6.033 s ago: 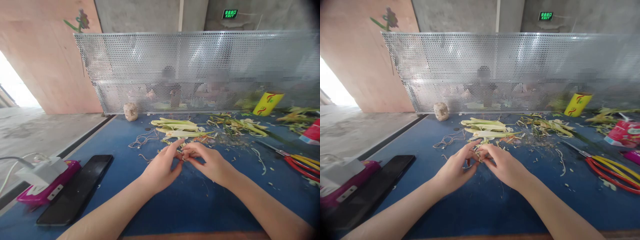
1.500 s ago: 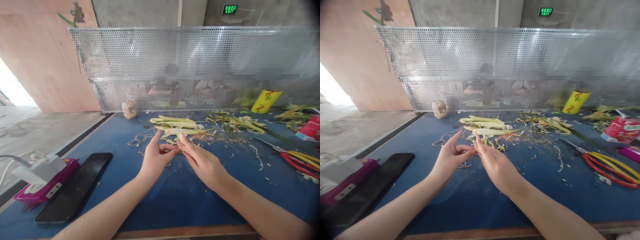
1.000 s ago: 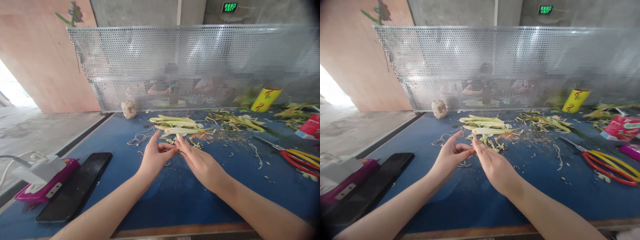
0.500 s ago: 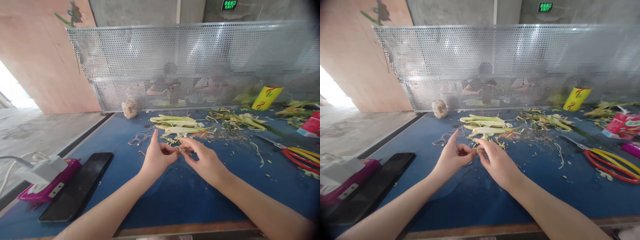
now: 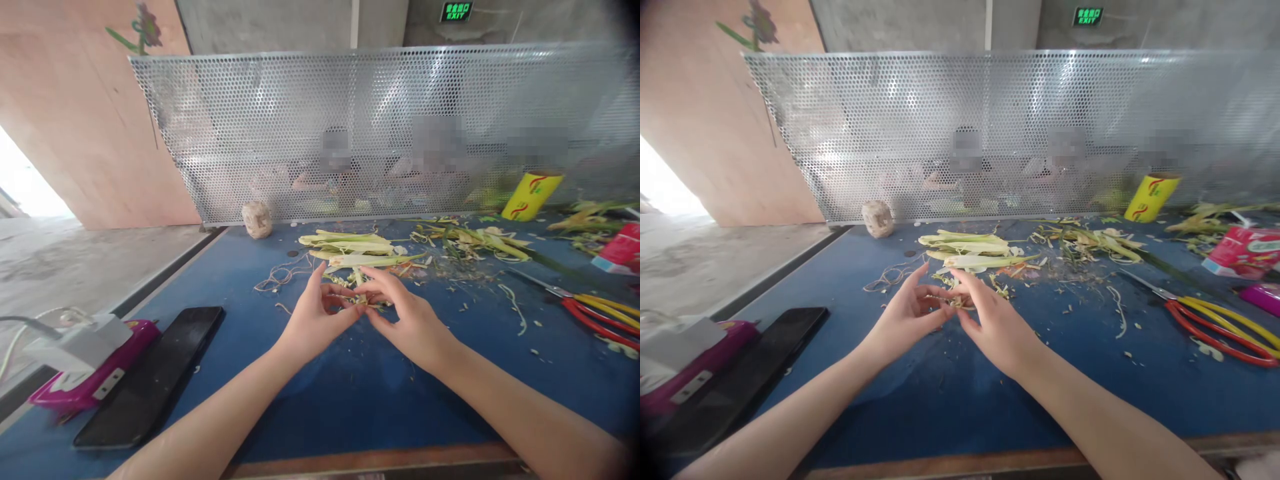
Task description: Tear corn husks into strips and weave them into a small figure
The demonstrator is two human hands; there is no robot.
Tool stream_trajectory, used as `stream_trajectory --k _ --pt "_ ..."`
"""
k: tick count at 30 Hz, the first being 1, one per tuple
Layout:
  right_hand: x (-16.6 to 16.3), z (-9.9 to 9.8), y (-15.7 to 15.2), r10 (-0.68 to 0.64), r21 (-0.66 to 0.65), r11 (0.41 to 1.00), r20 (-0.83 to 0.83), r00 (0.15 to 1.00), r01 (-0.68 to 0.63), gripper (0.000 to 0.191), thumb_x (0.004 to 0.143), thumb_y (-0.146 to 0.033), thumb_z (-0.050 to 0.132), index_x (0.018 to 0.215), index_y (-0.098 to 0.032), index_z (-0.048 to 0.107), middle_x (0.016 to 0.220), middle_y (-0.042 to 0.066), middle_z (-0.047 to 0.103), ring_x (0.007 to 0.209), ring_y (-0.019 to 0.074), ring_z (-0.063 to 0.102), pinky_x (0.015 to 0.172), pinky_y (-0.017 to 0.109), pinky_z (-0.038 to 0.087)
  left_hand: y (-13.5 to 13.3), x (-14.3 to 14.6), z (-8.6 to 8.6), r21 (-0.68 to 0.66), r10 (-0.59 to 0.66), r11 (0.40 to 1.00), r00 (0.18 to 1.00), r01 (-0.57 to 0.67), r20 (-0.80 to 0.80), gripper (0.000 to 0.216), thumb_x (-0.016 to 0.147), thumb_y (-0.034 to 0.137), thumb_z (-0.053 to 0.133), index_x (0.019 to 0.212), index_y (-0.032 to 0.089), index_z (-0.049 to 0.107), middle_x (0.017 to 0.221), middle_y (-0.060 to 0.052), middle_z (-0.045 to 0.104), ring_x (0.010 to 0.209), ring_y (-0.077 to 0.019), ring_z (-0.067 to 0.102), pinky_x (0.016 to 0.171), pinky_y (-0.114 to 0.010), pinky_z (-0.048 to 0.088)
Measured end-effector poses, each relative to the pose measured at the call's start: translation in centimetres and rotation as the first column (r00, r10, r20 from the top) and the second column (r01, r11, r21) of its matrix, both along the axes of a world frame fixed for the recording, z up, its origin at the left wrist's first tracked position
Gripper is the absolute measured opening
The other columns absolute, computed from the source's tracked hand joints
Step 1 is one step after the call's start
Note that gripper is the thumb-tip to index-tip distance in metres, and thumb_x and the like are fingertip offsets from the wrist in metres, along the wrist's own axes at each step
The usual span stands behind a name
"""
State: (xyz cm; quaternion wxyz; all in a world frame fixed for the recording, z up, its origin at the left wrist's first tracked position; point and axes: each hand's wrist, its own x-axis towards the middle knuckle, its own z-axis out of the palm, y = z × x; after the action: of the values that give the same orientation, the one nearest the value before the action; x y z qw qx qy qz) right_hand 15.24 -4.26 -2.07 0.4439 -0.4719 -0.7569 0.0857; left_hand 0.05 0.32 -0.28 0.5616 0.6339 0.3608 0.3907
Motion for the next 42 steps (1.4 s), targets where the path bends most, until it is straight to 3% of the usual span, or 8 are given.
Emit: stream_trajectory --k 2,8,17,27,34,42 --pt "0.0 -0.1 0.0 0.024 -0.008 1.000 -0.019 1.000 -0.024 0.062 0.080 -0.008 0.046 0.133 -0.030 0.022 0.112 0.005 0.057 0.100 0.0173 0.057 0.087 0.035 0.049 -0.1 0.0 0.0 -0.005 -0.006 1.000 0.999 0.006 0.036 0.092 0.061 0.020 0.069 0.135 0.015 0.015 0.089 -0.006 0.061 0.069 -0.0126 0.057 0.054 -0.024 0.045" --pt "-0.2 -0.7 0.2 0.072 0.031 0.997 -0.127 0.989 -0.069 0.076 0.080 -0.009 0.050 0.137 -0.034 0.006 0.119 0.008 0.051 0.097 0.0184 0.058 0.085 0.038 0.049 0.2 0.0 0.3 -0.042 -0.020 0.999 0.991 0.026 0.133 0.094 0.058 0.014 0.072 0.135 0.015 0.017 0.074 -0.002 0.064 0.056 -0.0106 0.055 0.045 -0.021 0.043" --pt "0.3 0.1 0.8 0.121 -0.032 0.989 -0.411 0.904 -0.147 0.066 0.081 -0.013 0.049 0.134 -0.031 0.014 0.117 0.010 0.046 0.085 0.0149 0.060 0.080 0.036 0.053 0.4 -0.3 0.7 -0.096 -0.010 0.995 0.983 0.028 0.186 0.101 0.055 0.011 0.074 0.137 0.013 0.015 0.075 -0.005 0.069 0.056 -0.0111 0.057 0.044 -0.020 0.043" --pt "0.8 0.2 0.6 0.047 0.002 0.999 -0.198 0.979 -0.047 0.065 0.082 -0.009 0.045 0.134 -0.036 0.017 0.105 0.005 0.050 0.085 0.0156 0.060 0.082 0.039 0.051 0.4 -0.4 0.5 -0.125 -0.077 0.988 0.992 0.090 0.103 0.101 0.056 0.008 0.073 0.137 0.016 0.013 0.072 -0.003 0.068 0.044 -0.0072 0.051 0.038 -0.019 0.041" --pt "0.7 0.3 0.9 0.021 -0.028 0.999 -0.312 0.950 -0.031 0.059 0.080 -0.009 0.048 0.130 -0.030 0.025 0.097 0.004 0.050 0.083 0.0147 0.061 0.082 0.035 0.051 0.4 -0.2 0.6 -0.100 -0.069 0.992 0.994 0.077 0.079 0.098 0.058 0.007 0.071 0.137 0.016 0.013 0.082 -0.007 0.068 0.046 -0.0074 0.052 0.039 -0.020 0.042" --pt "0.2 0.2 0.8 0.063 -0.039 0.996 -0.315 0.947 -0.079 0.047 0.079 -0.011 0.049 0.121 -0.027 0.035 0.095 0.004 0.050 0.082 0.0150 0.060 0.081 0.035 0.052 0.1 0.0 0.2 -0.099 -0.116 0.986 0.981 0.132 0.153 0.088 0.056 0.010 0.072 0.130 0.010 0.026 0.072 -0.002 0.063 0.058 -0.0122 0.056 0.045 -0.023 0.047"
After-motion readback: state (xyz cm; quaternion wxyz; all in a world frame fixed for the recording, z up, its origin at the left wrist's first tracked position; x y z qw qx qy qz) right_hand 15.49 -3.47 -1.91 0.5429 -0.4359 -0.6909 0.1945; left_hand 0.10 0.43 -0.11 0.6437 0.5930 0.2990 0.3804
